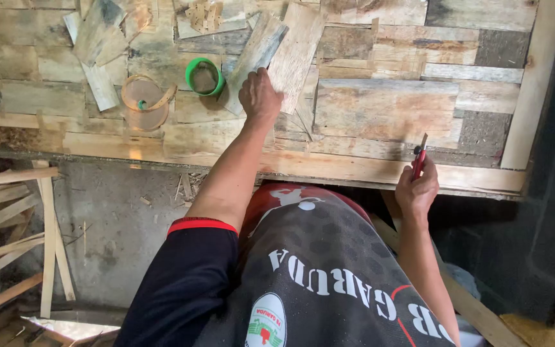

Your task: Assembling wood pieces by trimming and fitting them onto a larger panel.

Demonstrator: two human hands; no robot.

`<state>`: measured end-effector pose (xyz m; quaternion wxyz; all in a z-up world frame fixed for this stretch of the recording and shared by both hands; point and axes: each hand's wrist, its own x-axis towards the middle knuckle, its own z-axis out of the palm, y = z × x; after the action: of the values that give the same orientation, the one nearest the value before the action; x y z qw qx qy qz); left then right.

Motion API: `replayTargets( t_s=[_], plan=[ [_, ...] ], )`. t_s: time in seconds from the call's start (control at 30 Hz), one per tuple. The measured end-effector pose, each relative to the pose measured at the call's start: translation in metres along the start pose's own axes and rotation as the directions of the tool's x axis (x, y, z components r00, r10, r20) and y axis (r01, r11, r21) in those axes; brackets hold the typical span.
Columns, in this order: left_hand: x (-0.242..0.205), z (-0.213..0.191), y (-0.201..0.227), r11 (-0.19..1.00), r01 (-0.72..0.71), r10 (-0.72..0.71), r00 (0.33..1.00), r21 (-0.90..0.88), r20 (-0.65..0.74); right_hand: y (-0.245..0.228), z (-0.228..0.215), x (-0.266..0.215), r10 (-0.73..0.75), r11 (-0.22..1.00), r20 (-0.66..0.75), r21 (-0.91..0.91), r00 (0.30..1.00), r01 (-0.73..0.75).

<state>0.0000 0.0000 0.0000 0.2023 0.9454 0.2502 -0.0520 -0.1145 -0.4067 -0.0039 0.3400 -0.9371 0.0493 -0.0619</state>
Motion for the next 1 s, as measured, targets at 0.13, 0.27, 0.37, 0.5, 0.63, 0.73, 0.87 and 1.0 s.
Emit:
replayTargets(
  t_s=[0.13,0.27,0.37,0.5,0.63,0.73,0.87,1.0],
  plan=[
    [0.002,-0.003,0.004,0.996,0.067,-0.068,0.998,-0.063,-0.008,-0.014,-0.002,-0.005,0.060,0.998,0.032,-0.030,0.998,-0.059],
    [0.015,0.020,-0.015,0.981,0.094,-0.097,0.995,-0.169,-0.010,-0.023,-0.004,-0.007,0.127,0.991,0.081,-0.061,0.989,-0.122],
    [0.026,0.043,-0.034,0.912,0.124,-0.123,0.992,-0.391,0.027,-0.031,-0.006,-0.008,0.138,0.990,0.074,-0.020,0.988,-0.137],
    [0.049,0.087,-0.062,0.514,0.157,-0.010,0.984,-0.843,0.177,-0.041,-0.008,-0.003,0.141,0.988,0.065,0.051,0.988,-0.144],
    [0.030,0.023,-0.033,0.372,0.438,-0.092,0.895,-0.818,0.437,-0.047,-0.009,0.003,0.156,0.985,0.071,0.060,0.985,-0.160],
    [0.024,0.015,-0.031,0.026,0.597,0.051,0.800,-0.802,0.598,-0.056,-0.010,0.008,0.121,0.987,0.063,0.103,0.991,-0.127],
    [0.010,0.032,-0.031,0.016,0.496,0.144,0.858,-0.868,0.493,-0.058,-0.008,0.013,0.094,0.990,0.084,0.093,0.992,-0.102],
    [-0.026,0.010,0.002,0.107,0.449,0.146,0.875,-0.887,0.461,-0.083,-0.013,0.018,0.169,0.976,0.119,0.119,0.978,-0.183]
  ],
)
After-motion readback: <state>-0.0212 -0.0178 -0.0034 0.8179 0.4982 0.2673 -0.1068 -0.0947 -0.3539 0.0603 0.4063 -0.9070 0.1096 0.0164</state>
